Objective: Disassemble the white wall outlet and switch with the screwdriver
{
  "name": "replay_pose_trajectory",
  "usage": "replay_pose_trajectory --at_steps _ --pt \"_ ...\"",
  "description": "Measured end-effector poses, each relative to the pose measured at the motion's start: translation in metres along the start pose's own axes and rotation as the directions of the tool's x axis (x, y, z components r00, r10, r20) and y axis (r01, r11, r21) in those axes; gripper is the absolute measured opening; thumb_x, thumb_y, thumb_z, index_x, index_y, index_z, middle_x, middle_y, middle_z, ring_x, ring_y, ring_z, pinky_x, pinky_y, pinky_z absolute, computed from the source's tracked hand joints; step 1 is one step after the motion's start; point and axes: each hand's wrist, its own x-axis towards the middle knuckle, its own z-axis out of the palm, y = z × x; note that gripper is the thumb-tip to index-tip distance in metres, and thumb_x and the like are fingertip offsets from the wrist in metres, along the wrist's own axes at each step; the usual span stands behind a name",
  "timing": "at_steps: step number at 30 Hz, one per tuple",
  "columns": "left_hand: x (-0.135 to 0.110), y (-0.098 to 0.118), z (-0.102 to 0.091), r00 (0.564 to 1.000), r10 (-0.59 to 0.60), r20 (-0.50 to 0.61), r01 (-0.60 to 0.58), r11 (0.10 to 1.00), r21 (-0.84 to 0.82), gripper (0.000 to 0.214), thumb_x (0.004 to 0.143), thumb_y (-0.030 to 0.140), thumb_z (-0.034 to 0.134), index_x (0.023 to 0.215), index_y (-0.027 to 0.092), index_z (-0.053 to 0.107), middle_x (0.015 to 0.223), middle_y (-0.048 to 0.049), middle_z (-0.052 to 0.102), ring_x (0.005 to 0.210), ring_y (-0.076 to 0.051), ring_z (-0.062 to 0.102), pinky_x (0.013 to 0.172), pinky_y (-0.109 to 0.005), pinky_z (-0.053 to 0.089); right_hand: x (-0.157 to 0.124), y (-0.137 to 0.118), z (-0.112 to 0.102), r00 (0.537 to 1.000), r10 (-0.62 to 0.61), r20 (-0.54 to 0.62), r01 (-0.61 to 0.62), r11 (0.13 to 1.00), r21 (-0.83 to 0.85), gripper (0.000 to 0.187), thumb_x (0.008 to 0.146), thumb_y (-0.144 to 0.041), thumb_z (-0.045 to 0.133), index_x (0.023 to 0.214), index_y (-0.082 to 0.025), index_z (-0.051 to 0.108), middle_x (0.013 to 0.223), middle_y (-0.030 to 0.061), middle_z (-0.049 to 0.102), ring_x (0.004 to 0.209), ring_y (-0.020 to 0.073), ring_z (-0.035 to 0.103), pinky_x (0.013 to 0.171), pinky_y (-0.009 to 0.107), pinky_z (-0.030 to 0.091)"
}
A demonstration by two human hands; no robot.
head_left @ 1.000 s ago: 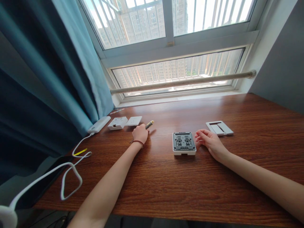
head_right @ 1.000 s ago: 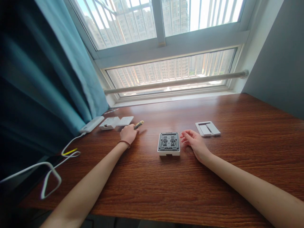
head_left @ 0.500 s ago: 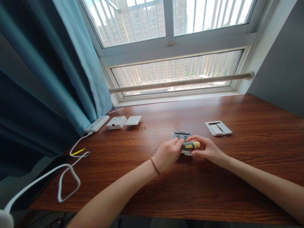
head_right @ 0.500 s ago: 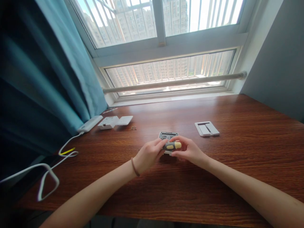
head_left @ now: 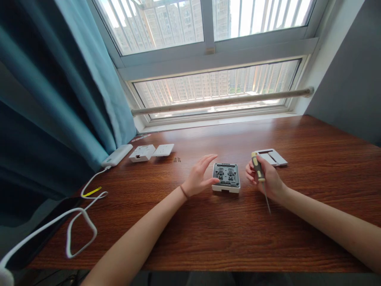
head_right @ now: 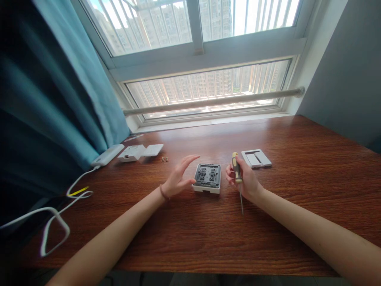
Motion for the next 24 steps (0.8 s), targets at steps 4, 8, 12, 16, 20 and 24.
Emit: replay_pose_trajectory --at_steps 4,8,12,16,20,24 --pt "-0.003 -0.014 0.013 0.991 -0.034 0.132 0.041 0.998 -0.054 0.096 0.060 0.050 0.070 0.136 0.016 0.022 0.140 -0.0164 0.029 0.130 -0.031 0.028 0.108 -0.045 0.024 0.004 0.006 -0.008 0.994 0.108 -0.012 -0.109 0.992 -0.062 0.028 0.077 -0.036 0.056 0.060 -0.016 0.045 0.046 -0.0063 0.045 0.027 -0.0006 0.022 0.029 0.015 0.012" --pt "-0.006 -0.012 0.022 0.985 -0.082 0.149 0.105 0.982 -0.156 0.082 0.068 0.038 0.067 0.134 0.017 0.024 0.135 -0.0154 0.037 0.126 -0.028 0.035 0.107 -0.043 0.027 0.004 0.014 -0.010 0.995 0.097 -0.023 -0.099 0.980 -0.170 0.021 0.069 -0.024 0.065 0.066 -0.016 0.046 0.053 -0.0064 0.050 0.027 -0.0024 0.023 0.029 0.013 0.011" --pt "-0.008 -0.014 0.024 0.987 -0.103 0.121 0.127 0.970 -0.207 0.079 0.067 0.034 0.069 0.132 0.019 0.027 0.131 -0.0150 0.041 0.123 -0.028 0.039 0.106 -0.043 0.028 0.002 0.016 -0.007 0.996 0.077 -0.036 -0.083 0.963 -0.255 0.023 0.067 -0.026 0.068 0.071 -0.016 0.047 0.059 -0.0044 0.053 0.031 -0.0012 0.031 0.029 0.012 0.016" --pt "-0.009 -0.015 0.026 0.993 -0.099 0.067 0.112 0.967 -0.228 0.078 0.065 0.033 0.070 0.130 0.018 0.030 0.129 -0.0150 0.042 0.122 -0.028 0.041 0.106 -0.044 0.028 0.003 0.017 -0.006 0.998 0.054 -0.035 -0.062 0.953 -0.297 0.026 0.066 -0.029 0.069 0.071 -0.016 0.047 0.061 -0.0028 0.054 0.035 0.0010 0.036 0.030 0.013 0.022" --pt "-0.007 -0.010 0.026 0.994 -0.095 0.049 0.103 0.973 -0.205 0.077 0.062 0.034 0.072 0.127 0.018 0.033 0.126 -0.0150 0.045 0.118 -0.027 0.044 0.103 -0.044 0.032 0.003 0.018 -0.007 0.999 0.041 -0.022 -0.046 0.950 -0.308 0.029 0.065 -0.033 0.070 0.070 -0.016 0.046 0.059 -0.0036 0.053 0.036 0.0020 0.037 0.030 0.014 0.023" --pt "-0.006 -0.001 0.025 0.995 -0.102 0.025 0.104 0.980 -0.171 0.080 0.060 0.036 0.074 0.125 0.017 0.032 0.122 -0.0142 0.046 0.115 -0.026 0.046 0.101 -0.042 0.035 0.002 0.017 -0.006 0.999 0.032 -0.030 -0.040 0.946 -0.320 0.032 0.065 -0.036 0.070 0.072 -0.016 0.045 0.054 -0.0049 0.051 0.034 0.0015 0.035 0.029 0.013 0.020"
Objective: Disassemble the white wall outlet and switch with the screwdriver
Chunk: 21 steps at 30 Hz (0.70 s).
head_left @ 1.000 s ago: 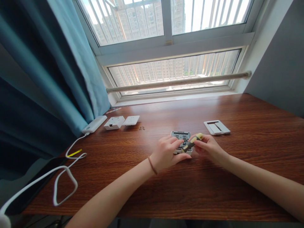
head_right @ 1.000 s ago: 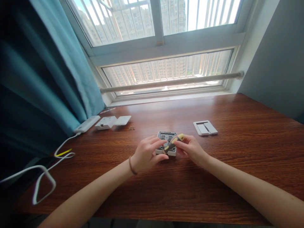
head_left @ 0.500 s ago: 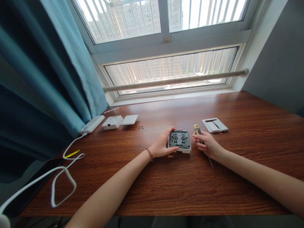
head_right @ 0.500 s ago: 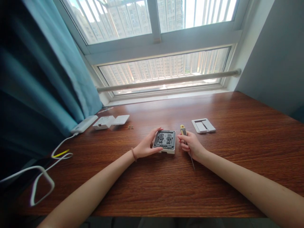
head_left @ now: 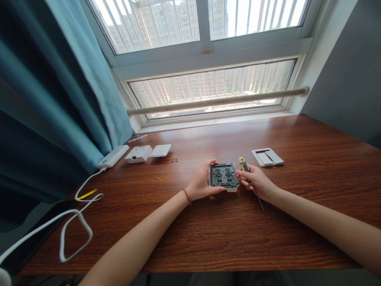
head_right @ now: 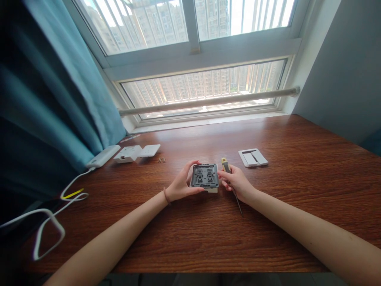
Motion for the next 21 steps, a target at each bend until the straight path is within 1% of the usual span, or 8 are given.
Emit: replay_pose_trajectory --at_steps 5,9,11,13,15,18,20,21 --pt "-0.003 0.010 0.002 0.998 0.014 -0.058 -0.011 0.999 0.050 0.083 0.059 0.037 0.074 0.125 0.017 0.028 0.123 -0.0138 0.045 0.115 -0.025 0.045 0.101 -0.043 0.035 0.000 0.001 0.001 1.000 -0.013 -0.013 0.013 0.999 -0.037 0.032 0.067 -0.037 0.069 0.073 -0.018 0.044 0.040 -0.0102 0.040 0.030 0.0008 0.026 0.030 0.013 0.013" --pt "-0.005 0.014 0.006 0.991 0.079 -0.111 -0.070 0.995 0.077 0.086 0.057 0.039 0.075 0.126 0.017 0.027 0.125 -0.0148 0.042 0.118 -0.027 0.041 0.102 -0.045 0.033 -0.002 -0.001 0.003 1.000 -0.022 0.000 0.022 0.999 -0.041 0.031 0.066 -0.036 0.071 0.074 -0.017 0.047 0.041 -0.0109 0.038 0.030 0.0008 0.027 0.030 0.014 0.015" --pt "-0.005 0.014 0.007 0.983 0.122 -0.137 -0.111 0.990 0.088 0.089 0.056 0.040 0.076 0.126 0.018 0.026 0.125 -0.0150 0.041 0.119 -0.027 0.040 0.102 -0.047 0.032 -0.005 -0.003 0.005 0.999 -0.043 0.014 0.044 0.997 -0.057 0.030 0.065 -0.035 0.071 0.074 -0.017 0.049 0.045 -0.0099 0.040 0.030 0.0004 0.028 0.029 0.015 0.015" --pt "-0.005 0.014 0.009 0.980 0.136 -0.146 -0.124 0.988 0.090 0.091 0.056 0.041 0.076 0.128 0.019 0.024 0.126 -0.0152 0.041 0.119 -0.028 0.040 0.102 -0.048 0.032 -0.006 -0.006 0.006 0.998 -0.055 0.017 0.056 0.996 -0.069 0.030 0.064 -0.035 0.072 0.074 -0.016 0.051 0.050 -0.0084 0.043 0.031 0.0002 0.029 0.028 0.015 0.014" --pt "-0.004 0.012 0.009 0.980 0.137 -0.143 -0.124 0.987 0.101 0.097 0.056 0.044 0.075 0.131 0.020 0.019 0.129 -0.0167 0.038 0.121 -0.029 0.039 0.102 -0.048 0.032 -0.007 -0.008 0.006 0.998 -0.063 0.014 0.063 0.997 -0.045 0.028 0.065 -0.034 0.072 0.074 -0.016 0.052 0.050 -0.0083 0.042 0.032 0.0000 0.028 0.029 0.015 0.016" --pt "-0.003 0.010 0.008 0.961 0.210 -0.181 -0.173 0.964 0.204 0.106 0.053 0.050 0.074 0.134 0.018 0.013 0.135 -0.0207 0.029 0.127 -0.032 0.031 0.102 -0.052 0.030 -0.001 -0.012 -0.001 0.996 -0.082 -0.042 0.084 0.995 0.057 0.026 0.066 -0.030 0.072 0.072 -0.016 0.050 0.048 -0.0101 0.036 0.033 -0.0006 0.025 0.030 0.013 0.017" --pt "-0.003 0.012 0.007 0.936 0.302 -0.182 -0.227 0.911 0.343 0.096 0.057 0.051 0.072 0.131 0.019 0.020 0.133 -0.0198 0.032 0.127 -0.033 0.029 0.101 -0.053 0.028 0.007 -0.016 -0.011 0.990 -0.077 -0.118 0.091 0.988 0.123 0.028 0.063 -0.027 0.072 0.068 -0.017 0.047 0.048 -0.0105 0.033 0.034 -0.0007 0.023 0.029 0.013 0.017" --pt "-0.004 0.014 0.008 0.931 0.339 -0.137 -0.257 0.873 0.415 0.084 0.062 0.050 0.069 0.128 0.019 0.028 0.129 -0.0179 0.037 0.125 -0.032 0.032 0.101 -0.053 0.029 0.011 -0.017 -0.017 0.986 -0.068 -0.151 0.089 0.986 0.142 0.029 0.062 -0.025 0.073 0.066 -0.017 0.045 0.047 -0.0106 0.032 0.033 -0.0006 0.022 0.028 0.012 0.016"
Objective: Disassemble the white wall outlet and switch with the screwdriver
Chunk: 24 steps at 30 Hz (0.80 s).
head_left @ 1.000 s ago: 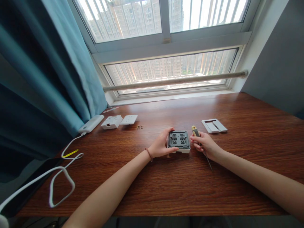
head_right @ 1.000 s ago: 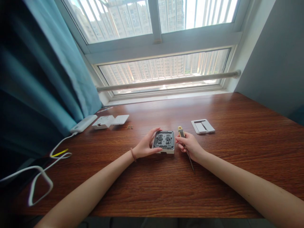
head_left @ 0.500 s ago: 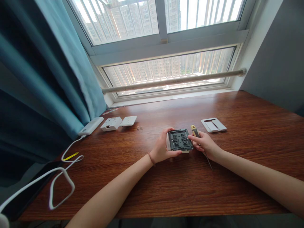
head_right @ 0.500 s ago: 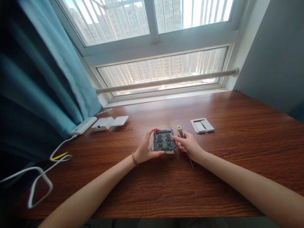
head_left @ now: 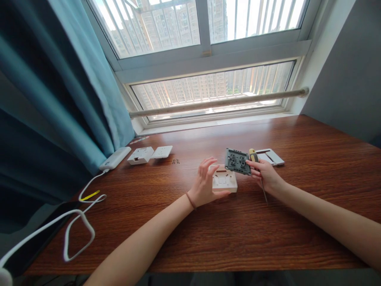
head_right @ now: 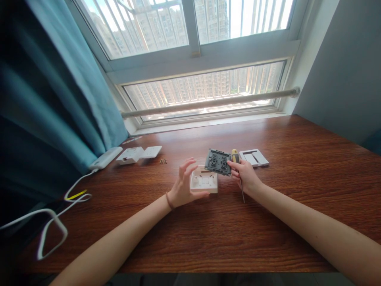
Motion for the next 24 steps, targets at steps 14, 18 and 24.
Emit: replay_pose_trajectory --at_steps 14,18,24 --pt "-0.004 0.009 0.010 0.893 -0.417 -0.168 0.394 0.906 -0.154 0.012 0.086 0.029 0.045 0.093 0.018 0.045 0.082 -0.0028 0.054 0.072 -0.013 0.053 0.066 -0.026 0.045 0.021 0.000 -0.022 0.999 0.023 -0.023 -0.025 0.996 -0.083 0.027 0.061 -0.023 0.071 0.062 -0.017 0.045 0.043 -0.0089 0.035 0.035 0.0010 0.028 0.029 0.012 0.020" --pt "0.002 0.004 0.006 0.677 -0.695 -0.242 0.490 0.671 -0.556 0.017 0.085 0.034 0.047 0.090 0.019 0.041 0.070 0.0028 0.048 0.059 -0.009 0.047 0.056 -0.020 0.042 0.016 0.007 -0.017 0.996 0.085 0.020 -0.080 0.983 -0.164 0.029 0.060 -0.026 0.072 0.059 -0.016 0.045 0.040 -0.0085 0.037 0.033 0.0010 0.028 0.029 0.013 0.019" --pt "0.003 0.008 0.006 0.649 -0.716 -0.255 0.411 0.613 -0.675 0.019 0.085 0.036 0.047 0.086 0.020 0.039 0.067 0.0038 0.046 0.058 -0.008 0.046 0.055 -0.019 0.041 0.011 0.014 -0.014 0.989 0.127 0.075 -0.101 0.956 -0.274 0.032 0.060 -0.032 0.072 0.058 -0.016 0.045 0.035 -0.0080 0.039 0.032 0.0023 0.030 0.030 0.014 0.022"
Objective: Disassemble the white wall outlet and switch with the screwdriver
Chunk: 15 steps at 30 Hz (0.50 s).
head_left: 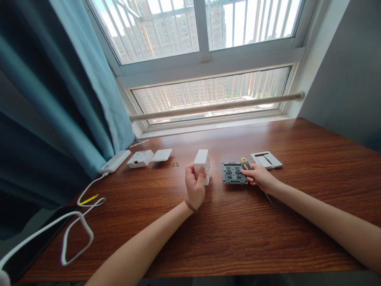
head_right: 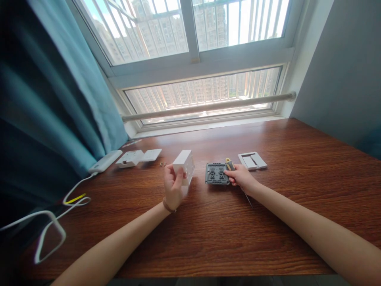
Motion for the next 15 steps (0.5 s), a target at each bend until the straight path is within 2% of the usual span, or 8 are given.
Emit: replay_pose_trajectory --at_steps 4,7,11,15 --pt "-0.012 -0.003 -0.002 0.990 0.066 0.122 -0.076 0.994 0.074 0.016 0.086 0.034 0.046 0.088 0.020 0.038 0.072 0.0028 0.044 0.058 -0.008 0.044 0.054 -0.020 0.039 -0.001 0.001 0.001 1.000 -0.003 -0.001 0.002 0.999 -0.055 0.031 0.062 -0.032 0.072 0.060 -0.016 0.045 0.035 -0.0083 0.040 0.031 0.0026 0.031 0.030 0.014 0.023" --pt "-0.017 -0.003 -0.003 0.973 0.128 0.191 -0.155 0.979 0.135 0.015 0.086 0.033 0.044 0.090 0.020 0.038 0.081 0.0005 0.043 0.065 -0.009 0.045 0.059 -0.022 0.040 -0.001 0.002 0.001 1.000 -0.010 0.008 0.011 0.995 -0.095 0.030 0.064 -0.033 0.071 0.062 -0.016 0.046 0.036 -0.0085 0.041 0.031 0.0028 0.033 0.030 0.014 0.024" --pt "-0.018 -0.002 -0.002 0.966 0.160 0.202 -0.189 0.973 0.133 0.015 0.087 0.034 0.043 0.091 0.021 0.037 0.086 -0.0008 0.043 0.070 -0.010 0.045 0.063 -0.024 0.041 0.000 0.001 -0.001 0.999 -0.024 0.028 0.029 0.984 -0.178 0.031 0.066 -0.037 0.069 0.064 -0.016 0.046 0.037 -0.0087 0.041 0.031 0.0030 0.033 0.031 0.014 0.026" --pt "-0.019 -0.001 0.001 0.976 0.144 0.165 -0.152 0.988 0.032 0.016 0.086 0.036 0.044 0.090 0.021 0.038 0.086 -0.0002 0.043 0.067 -0.009 0.044 0.060 -0.022 0.040 0.000 0.000 -0.001 1.000 -0.016 0.017 0.019 0.974 -0.225 0.033 0.065 -0.040 0.069 0.065 -0.016 0.047 0.038 -0.0080 0.042 0.033 0.0033 0.035 0.032 0.014 0.027"
